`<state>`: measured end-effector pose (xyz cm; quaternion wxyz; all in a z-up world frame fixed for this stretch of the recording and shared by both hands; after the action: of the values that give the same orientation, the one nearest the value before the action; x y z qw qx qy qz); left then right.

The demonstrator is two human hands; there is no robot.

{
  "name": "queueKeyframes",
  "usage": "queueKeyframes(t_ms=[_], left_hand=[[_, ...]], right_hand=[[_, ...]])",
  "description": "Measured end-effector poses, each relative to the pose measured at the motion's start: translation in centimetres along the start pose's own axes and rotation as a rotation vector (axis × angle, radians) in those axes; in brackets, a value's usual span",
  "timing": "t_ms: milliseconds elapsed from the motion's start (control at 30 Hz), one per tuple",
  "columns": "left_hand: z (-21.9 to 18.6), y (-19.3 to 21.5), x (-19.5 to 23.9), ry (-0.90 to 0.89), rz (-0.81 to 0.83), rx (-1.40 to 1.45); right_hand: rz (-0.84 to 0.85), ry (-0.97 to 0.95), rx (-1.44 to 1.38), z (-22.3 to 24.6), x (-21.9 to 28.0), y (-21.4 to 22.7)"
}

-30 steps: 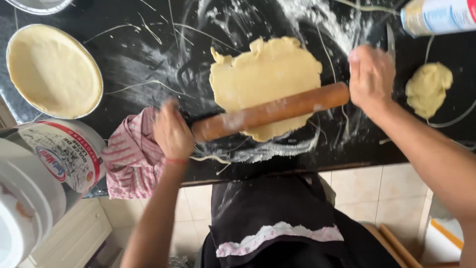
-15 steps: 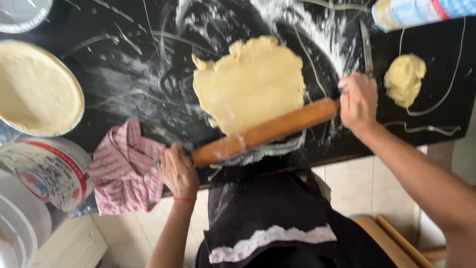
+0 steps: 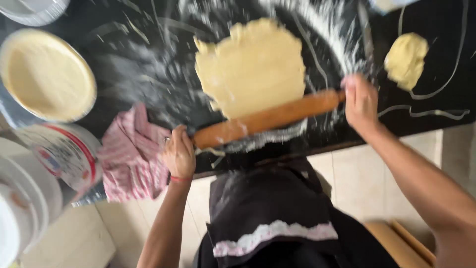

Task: The person walks to a kitchen counter and prepares pie crusts. They roll out dough on a floured surface, place it into a pie tin, and trim the excess with a knife. The process is repeated for a second pie tin.

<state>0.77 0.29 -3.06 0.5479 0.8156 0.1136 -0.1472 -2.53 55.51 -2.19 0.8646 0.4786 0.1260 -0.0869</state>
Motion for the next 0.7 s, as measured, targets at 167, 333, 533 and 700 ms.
queueKeyframes(t_ms=[167, 333, 533, 700], left_hand=[[-1.8, 2.2, -9.5, 0.012, 0.037, -0.186], [1.0, -3.8, -16.4, -0.106, 0.039, -0.153], [-2.8, -6.0, -30.8, -0.259, -0.067, 0.022], [-3.4, -8.4, -34.2, -0.349, -0.1, 0.047]], right_hand=[[-0.138, -0.225, 0.054, 3.0, -0.1, 2.0], [-0.192, -0.086, 0.258, 0.5, -4.4, -3.3], [-0.164, 0.051, 0.318, 1.5, -18.8, -4.4], [-0.093, 0.338, 1.266, -0.6, -23.5, -8.4]])
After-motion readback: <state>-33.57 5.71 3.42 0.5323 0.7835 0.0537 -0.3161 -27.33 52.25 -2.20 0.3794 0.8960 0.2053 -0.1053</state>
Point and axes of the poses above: each hand's wrist, its own x-axis away from the middle knuckle, its own y-axis out of the back of the hand, z = x × y, the point moved 8 cm from there along -x, towards the middle knuckle, and after that the axes turned 7 degrees about -z, right-handed, at the moved point
